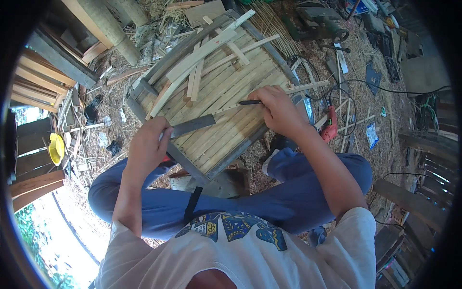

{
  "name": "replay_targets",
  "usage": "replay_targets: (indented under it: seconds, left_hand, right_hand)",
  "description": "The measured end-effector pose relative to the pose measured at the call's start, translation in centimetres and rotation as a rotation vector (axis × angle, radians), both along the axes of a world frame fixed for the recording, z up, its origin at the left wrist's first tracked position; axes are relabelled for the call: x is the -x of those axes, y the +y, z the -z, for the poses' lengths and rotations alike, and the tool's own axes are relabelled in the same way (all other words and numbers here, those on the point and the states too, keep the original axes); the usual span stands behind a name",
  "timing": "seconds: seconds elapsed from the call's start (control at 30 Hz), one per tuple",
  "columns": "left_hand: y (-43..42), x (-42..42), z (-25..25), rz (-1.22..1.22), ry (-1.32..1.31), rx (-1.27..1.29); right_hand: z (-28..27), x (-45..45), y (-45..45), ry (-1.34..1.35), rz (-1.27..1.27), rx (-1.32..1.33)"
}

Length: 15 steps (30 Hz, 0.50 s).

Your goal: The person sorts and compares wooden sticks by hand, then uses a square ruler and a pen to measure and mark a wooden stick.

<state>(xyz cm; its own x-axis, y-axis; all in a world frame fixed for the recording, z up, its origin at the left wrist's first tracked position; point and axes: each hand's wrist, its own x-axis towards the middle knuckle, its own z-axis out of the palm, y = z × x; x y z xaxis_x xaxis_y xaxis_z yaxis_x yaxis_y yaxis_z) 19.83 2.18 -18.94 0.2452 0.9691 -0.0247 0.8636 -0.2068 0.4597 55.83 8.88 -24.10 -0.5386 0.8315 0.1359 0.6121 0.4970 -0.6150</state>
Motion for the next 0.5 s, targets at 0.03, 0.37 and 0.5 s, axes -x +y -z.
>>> replay_targets:
  seconds: [0.03,0.37,0.5]
  left_hand:
    - [0.0,0.0,0.2,0.024,-0.011,-0.011]
    - [-0.2,-1.1,0.8,-0.024,-0.027,0.153]
    - [-0.3,-1.4,0.7,0.057,-0.029,-0.016]
  right_hand:
    - [-0.1,0.0,0.1,0.0,0.011,0.001]
    - [-0.3,0.0,0.1,0.04,-0.013,-0.049]
    - [0.1,-0.1,0.2,0.039,-0.01,-0.084]
